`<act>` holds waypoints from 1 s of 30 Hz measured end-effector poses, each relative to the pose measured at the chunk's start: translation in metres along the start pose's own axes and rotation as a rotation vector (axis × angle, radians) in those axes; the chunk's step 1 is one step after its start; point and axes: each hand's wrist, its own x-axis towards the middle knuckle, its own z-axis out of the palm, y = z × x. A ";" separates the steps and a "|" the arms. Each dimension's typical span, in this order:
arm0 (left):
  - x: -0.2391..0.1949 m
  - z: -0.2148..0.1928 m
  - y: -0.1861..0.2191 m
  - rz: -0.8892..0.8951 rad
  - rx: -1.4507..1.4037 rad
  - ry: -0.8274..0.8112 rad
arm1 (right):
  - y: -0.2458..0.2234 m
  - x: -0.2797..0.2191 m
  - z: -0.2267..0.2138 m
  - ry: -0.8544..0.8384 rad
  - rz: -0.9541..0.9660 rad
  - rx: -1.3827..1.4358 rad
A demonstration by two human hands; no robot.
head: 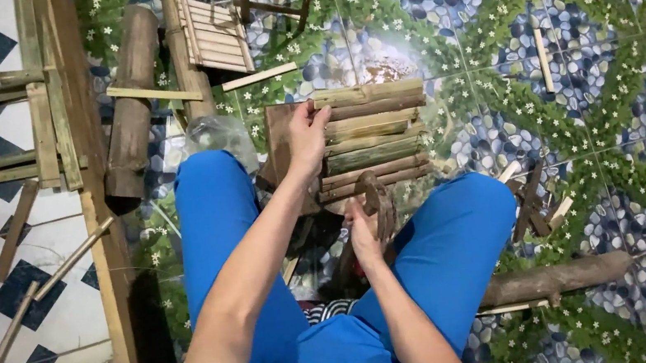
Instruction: The person sits cross-legged and uses a hammer to drive nails into a small wooden structure made of bamboo slats. They repeatedly position the slats and strike them with the hammer to secure the assembly.
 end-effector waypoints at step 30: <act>0.071 -0.142 -0.099 -0.249 0.416 0.063 | -0.075 0.014 -0.078 0.021 0.290 0.048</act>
